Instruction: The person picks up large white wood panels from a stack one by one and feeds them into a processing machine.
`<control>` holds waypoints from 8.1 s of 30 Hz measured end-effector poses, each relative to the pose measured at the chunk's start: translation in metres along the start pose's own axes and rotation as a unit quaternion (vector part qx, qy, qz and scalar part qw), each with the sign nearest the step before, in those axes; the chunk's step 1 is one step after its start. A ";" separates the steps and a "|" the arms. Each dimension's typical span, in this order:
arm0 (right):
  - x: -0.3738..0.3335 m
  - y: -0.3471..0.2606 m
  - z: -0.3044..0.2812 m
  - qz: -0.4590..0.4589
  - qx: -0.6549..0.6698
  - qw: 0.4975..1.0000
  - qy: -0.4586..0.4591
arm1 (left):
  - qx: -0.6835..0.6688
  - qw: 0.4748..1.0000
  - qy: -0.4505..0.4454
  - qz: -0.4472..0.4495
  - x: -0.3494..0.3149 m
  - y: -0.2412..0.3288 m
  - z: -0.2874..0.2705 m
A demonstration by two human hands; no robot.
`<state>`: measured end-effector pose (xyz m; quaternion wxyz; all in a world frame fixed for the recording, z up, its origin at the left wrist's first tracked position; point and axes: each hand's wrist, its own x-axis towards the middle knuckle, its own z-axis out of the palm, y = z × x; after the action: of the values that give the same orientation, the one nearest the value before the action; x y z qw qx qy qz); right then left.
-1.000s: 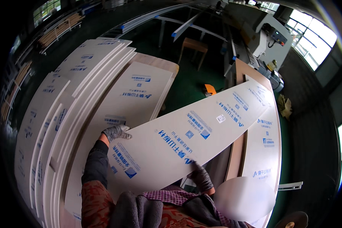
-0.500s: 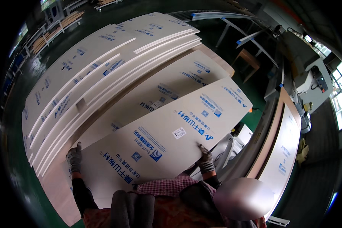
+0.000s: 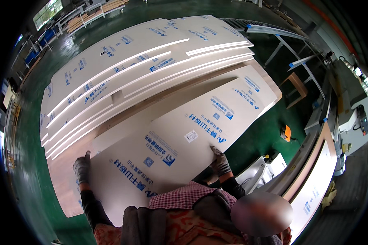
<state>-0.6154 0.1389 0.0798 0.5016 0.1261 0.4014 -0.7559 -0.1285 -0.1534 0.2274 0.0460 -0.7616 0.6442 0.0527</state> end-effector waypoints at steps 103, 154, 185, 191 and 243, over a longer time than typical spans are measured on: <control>-0.208 -0.594 -0.547 -0.314 -0.163 0.378 0.856 | -0.222 0.733 -0.494 0.412 -0.566 1.161 0.267; -0.203 -0.585 -0.575 -0.357 -0.099 0.426 0.825 | -0.292 0.424 -0.826 0.230 -0.854 1.321 0.247; -0.314 -0.679 -0.651 -0.158 -0.394 0.533 0.732 | -0.177 0.414 -0.869 0.204 -0.800 0.985 0.194; -0.332 -0.615 -0.622 -0.155 -0.375 0.546 0.734 | -0.157 0.399 -0.881 0.201 -0.771 0.931 0.211; -0.165 -0.086 -0.251 -0.394 0.097 0.905 0.130 | -0.204 0.806 -0.169 0.529 0.066 0.311 0.164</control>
<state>-0.6660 0.4462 0.0567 0.0922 0.1026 0.4050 -0.9039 -0.4281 -0.2471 0.0552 -0.0375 -0.2735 0.9039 0.3267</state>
